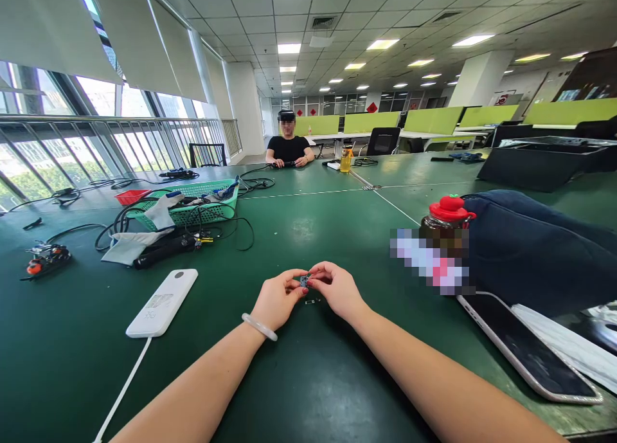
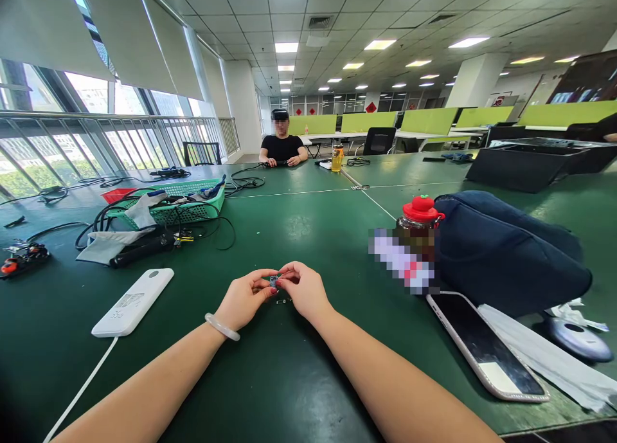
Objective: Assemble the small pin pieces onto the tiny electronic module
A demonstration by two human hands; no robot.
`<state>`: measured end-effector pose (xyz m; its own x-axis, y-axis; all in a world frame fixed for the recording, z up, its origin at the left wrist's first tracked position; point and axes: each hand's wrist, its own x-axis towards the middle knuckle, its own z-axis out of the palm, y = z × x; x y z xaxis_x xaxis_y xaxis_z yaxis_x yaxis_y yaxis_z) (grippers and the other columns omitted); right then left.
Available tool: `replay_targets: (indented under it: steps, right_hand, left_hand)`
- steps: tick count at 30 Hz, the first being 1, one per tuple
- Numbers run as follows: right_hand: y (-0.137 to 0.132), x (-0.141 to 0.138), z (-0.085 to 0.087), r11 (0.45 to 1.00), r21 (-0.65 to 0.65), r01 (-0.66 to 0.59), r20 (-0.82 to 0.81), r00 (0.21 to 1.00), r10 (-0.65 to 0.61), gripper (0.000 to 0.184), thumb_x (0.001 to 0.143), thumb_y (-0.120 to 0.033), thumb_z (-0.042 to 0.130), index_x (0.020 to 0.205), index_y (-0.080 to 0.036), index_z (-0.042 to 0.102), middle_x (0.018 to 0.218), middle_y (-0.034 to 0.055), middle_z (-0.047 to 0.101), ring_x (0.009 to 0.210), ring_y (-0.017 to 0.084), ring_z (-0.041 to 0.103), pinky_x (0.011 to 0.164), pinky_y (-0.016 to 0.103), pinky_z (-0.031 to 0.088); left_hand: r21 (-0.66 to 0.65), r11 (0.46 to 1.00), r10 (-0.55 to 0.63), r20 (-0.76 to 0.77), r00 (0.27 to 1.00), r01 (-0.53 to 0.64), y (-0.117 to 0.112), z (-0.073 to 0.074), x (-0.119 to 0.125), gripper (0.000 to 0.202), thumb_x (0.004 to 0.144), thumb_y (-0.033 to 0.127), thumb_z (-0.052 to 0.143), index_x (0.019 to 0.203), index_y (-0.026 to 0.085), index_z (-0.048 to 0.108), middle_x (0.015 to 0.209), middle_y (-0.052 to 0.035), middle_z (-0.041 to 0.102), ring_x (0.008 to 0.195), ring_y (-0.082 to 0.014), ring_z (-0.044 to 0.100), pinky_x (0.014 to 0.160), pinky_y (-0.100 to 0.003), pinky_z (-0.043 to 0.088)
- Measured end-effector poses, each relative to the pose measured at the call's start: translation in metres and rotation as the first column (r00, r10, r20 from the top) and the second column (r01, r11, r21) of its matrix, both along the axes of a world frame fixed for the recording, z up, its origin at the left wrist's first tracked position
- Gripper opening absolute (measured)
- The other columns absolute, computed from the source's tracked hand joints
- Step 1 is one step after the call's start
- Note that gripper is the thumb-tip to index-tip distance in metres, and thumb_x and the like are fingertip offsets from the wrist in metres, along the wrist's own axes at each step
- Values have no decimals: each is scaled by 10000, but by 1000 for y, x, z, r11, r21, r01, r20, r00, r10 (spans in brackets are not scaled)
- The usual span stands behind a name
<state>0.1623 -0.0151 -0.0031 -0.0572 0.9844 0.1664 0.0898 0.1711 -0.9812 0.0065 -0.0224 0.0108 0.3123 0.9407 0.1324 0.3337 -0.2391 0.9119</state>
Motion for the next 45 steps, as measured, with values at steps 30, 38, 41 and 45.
replay_targets:
  steps: [30,38,41,45]
  right_hand:
    - [-7,-2,4,999,35,-28,69,997,26,144,654,-213,596,781,-201,530,700,-18,658,678,135,628,693,280,489]
    - [-5,-2,1,999,44,-32,87,996,28,163,651,-220,600,785,-207,508,689,-24,652,666,134,623,678,282,495]
    - [-6,-2,1,998,60,-21,80,997,17,156,647,-219,602,774,-202,514,682,-28,641,658,127,614,671,270,491]
    - [-6,-1,4,997,73,-9,110,994,1,85,653,-238,598,704,-183,558,678,-15,636,643,120,597,658,254,476]
  left_hand:
    - [363,925,78,-468,880,112,-6,8,0,409,786,227,478,1193,237,513,861,-40,637,803,-185,555,758,-306,410]
    - [390,904,68,-538,840,176,-8,11,-1,417,784,192,459,1197,227,507,884,-64,627,822,-192,549,772,-315,411]
    - [389,909,83,-525,847,152,-8,12,-1,435,784,199,465,1216,244,487,853,-52,623,793,-185,550,751,-310,415]
    - [385,918,105,-473,875,98,-7,9,-2,423,787,215,474,1208,249,491,862,-36,631,826,-184,556,789,-312,413]
